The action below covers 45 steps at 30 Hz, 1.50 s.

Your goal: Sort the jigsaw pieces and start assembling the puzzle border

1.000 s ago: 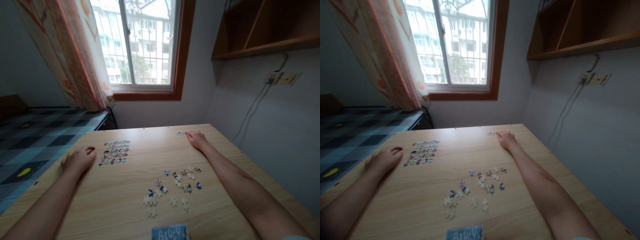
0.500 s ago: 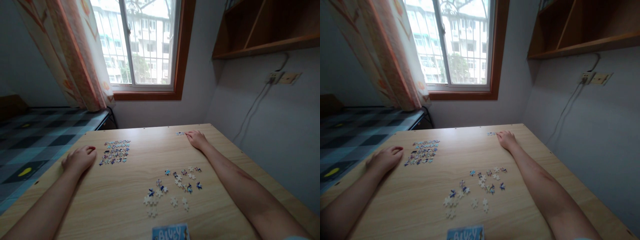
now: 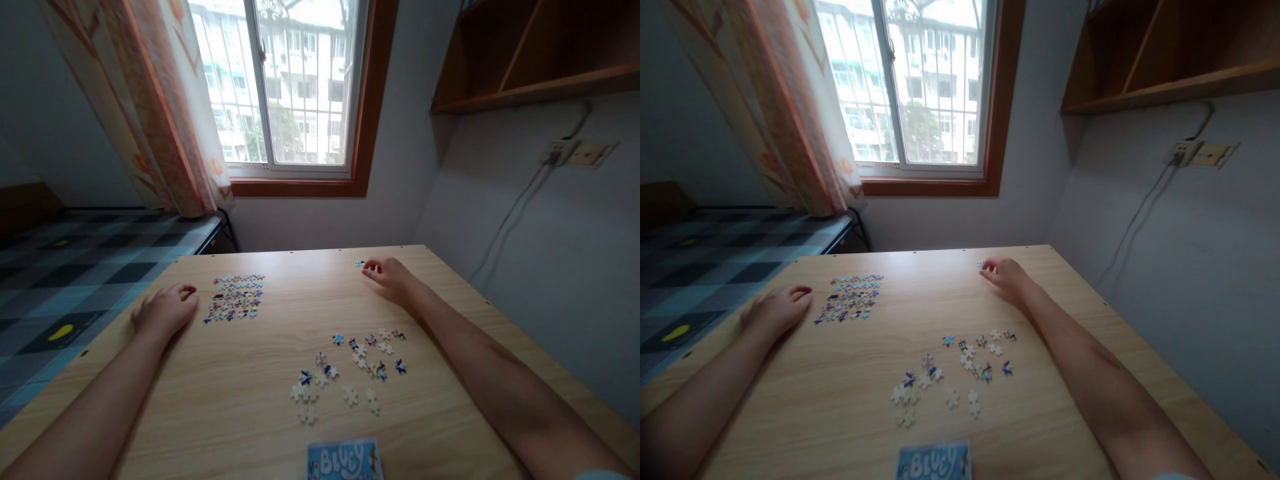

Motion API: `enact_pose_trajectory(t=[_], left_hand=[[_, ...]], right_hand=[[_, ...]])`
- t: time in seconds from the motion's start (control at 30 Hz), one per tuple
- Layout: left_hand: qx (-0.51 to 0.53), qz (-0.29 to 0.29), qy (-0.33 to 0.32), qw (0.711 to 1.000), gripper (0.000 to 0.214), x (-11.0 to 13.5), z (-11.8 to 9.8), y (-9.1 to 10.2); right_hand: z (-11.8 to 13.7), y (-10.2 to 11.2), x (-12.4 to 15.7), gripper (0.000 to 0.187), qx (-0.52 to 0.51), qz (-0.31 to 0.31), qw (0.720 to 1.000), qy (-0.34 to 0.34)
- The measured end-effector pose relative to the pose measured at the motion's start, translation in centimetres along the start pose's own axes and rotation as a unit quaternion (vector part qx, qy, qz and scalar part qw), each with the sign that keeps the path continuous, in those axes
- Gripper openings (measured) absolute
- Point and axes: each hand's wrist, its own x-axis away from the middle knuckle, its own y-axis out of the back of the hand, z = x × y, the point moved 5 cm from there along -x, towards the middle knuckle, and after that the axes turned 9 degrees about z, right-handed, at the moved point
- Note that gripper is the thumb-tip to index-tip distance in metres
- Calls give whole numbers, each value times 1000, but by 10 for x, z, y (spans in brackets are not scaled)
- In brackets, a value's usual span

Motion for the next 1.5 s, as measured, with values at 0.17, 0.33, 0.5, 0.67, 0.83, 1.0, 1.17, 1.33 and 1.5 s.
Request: enact_pose_trajectory(t=[0.17,0.33,0.5,0.67,0.83,1.0,1.17,1.33,1.5], left_hand=[[-7,2,-5,1000,48,0,-1,-1],[-5,2,0,1000,50,-2,0,-2],[6,-12,-4,1000,48,0,0,0],[16,-13,-2,1000,48,4,-2,2],[10,-13,3,1000,48,1,-1,1],[0,-9,3,1000,51,-1,0,0],[-12,-3,5,1000,52,-1,1,-1],[-13,-2,0,1000,52,-3,1,-1],[-16,-1,7,1000,53,-1,-1,1]], right_hand=[[82,-15,12,18,-65,217,958,178],[127,-35,27,20,-53,299,930,209],[115,-47,23,16,-46,304,936,170],[57,-29,5,15,37,155,985,66],[-25,-6,5,21,112,31,985,-129],[-75,2,14,28,112,-54,967,-223],[-92,5,20,35,95,-114,955,-258],[-93,2,22,30,77,-107,961,-241],[-87,-7,15,32,89,-74,973,-199]])
